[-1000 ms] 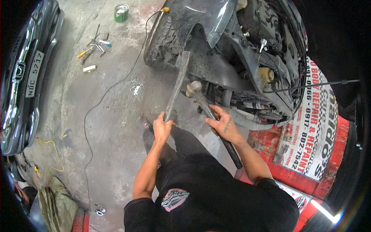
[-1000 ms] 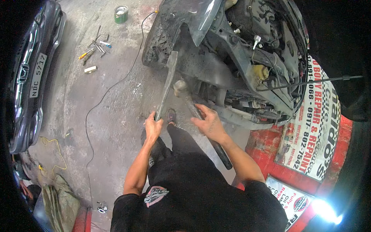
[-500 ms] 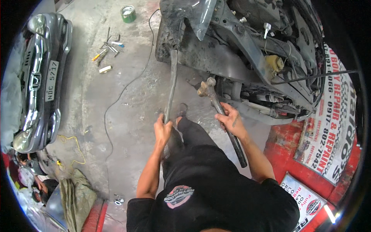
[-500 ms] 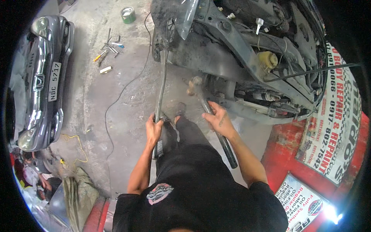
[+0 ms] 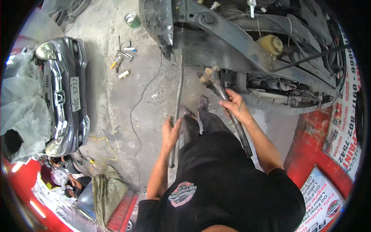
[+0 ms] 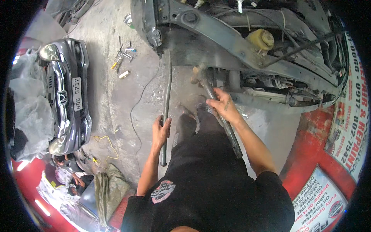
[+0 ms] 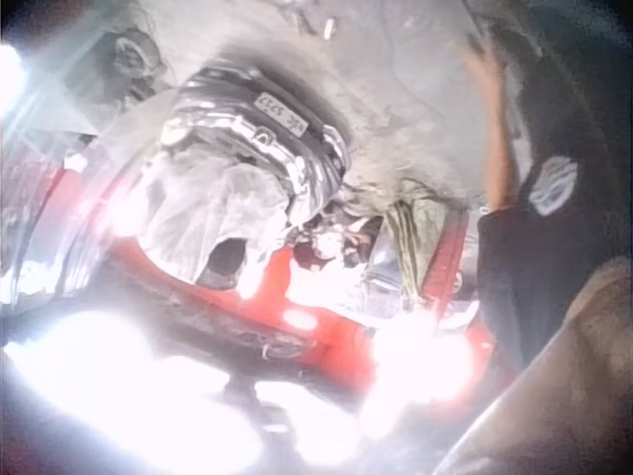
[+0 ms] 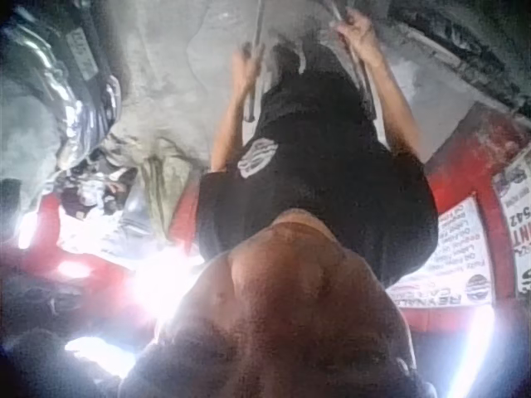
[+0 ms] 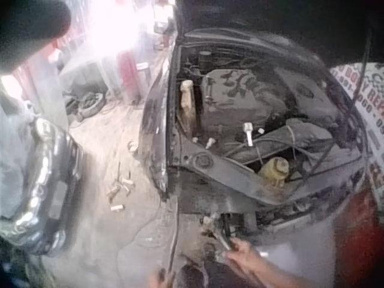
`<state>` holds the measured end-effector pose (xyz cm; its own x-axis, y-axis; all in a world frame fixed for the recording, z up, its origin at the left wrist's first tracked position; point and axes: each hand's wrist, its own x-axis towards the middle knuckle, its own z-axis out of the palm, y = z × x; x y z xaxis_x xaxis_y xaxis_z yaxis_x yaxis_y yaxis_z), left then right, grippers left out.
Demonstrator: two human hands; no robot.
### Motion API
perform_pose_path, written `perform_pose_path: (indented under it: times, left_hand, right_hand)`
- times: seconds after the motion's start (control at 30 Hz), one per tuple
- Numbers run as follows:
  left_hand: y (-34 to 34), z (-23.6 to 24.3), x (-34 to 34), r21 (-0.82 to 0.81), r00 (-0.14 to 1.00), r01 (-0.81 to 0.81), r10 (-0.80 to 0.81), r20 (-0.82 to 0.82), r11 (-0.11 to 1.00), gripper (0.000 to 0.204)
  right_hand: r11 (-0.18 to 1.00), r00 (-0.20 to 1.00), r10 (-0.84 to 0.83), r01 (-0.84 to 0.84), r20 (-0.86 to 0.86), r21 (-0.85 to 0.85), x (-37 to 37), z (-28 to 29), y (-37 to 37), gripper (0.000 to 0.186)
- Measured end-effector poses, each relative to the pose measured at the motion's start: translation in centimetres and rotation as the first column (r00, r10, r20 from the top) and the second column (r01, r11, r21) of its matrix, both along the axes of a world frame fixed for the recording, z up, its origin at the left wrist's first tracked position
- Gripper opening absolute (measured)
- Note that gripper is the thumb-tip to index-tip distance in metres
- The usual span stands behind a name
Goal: The person uses a hammer and a metal rod to straighten a damaged section of a car's internal front-end frame. The person holds the rod against the metal and strikes it repeatedly with the hammer from various angles, then uses the hammer alone to strike the frame directly.
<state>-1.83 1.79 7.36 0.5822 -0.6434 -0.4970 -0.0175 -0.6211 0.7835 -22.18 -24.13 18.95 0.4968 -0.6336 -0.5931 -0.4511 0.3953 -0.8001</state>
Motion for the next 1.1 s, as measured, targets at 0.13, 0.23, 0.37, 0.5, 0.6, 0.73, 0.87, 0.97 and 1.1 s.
perform_pose_path:
  times: [0.13,0.23,0.37,0.5,0.6,0.73,0.87,0.97,1.1]
  left_hand:
    - [-3.6,5.4,-0.5,-0.041,0.959,-0.072,0.058,-0.279,0.997,0.034]
    - [-4.9,6.9,-0.5,-0.059,0.93,-0.12,0.092,-0.355,0.991,0.033]
    - [-6.2,8.6,-1.4,-0.061,0.867,-0.208,0.155,-0.473,0.976,0.037]
    - [-8.5,10.8,-4.1,-0.034,0.829,-0.322,0.265,-0.492,0.946,0.04]
    - [-11.0,12.6,-7.2,-0.052,0.758,-0.437,0.336,-0.559,0.898,0.039]
    - [-14.9,14.5,-10.8,-0.074,0.716,-0.542,0.414,-0.562,0.837,0.034]
    - [-18.7,15.6,-13.0,-0.087,0.678,-0.625,0.484,-0.553,0.776,0.031]
    - [-20.9,16.1,-14.2,-0.091,0.59,-0.705,0.511,-0.625,0.704,0.029]
    - [-22.5,15.7,-14.6,-0.155,0.585,-0.733,0.498,-0.641,0.662,0.024]
  right_hand:
    - [0.995,0.986,-0.086,0.076,0.142,0.07,-0.7,0.7,-1.6,0.036]
    - [0.996,0.972,-0.048,0.065,0.23,-0.068,-0.7,-0.2,-2.8,0.028]
    - [0.998,0.986,0.019,-0.028,0.164,0.055,0.2,0.4,-4.3,0.027]
    - [0.986,0.986,0.02,-0.047,0.166,0.161,0.9,-2.2,-7.0,0.025]
    - [0.987,0.953,0.056,-0.098,0.298,0.128,1.7,-4.0,-9.6,0.033]
    - [0.957,0.868,-0.056,-0.095,0.494,0.275,2.2,-5.0,-11.4,0.027]
    - [0.906,0.836,-0.105,-0.143,0.538,0.399,3.7,-5.2,-12.5,0.029]
    - [0.916,0.866,-0.034,-0.173,0.498,0.362,3.9,-5.7,-13.6,0.027]
    - [0.927,0.879,-0.059,-0.127,0.473,0.352,4.4,-5.6,-13.3,0.028]
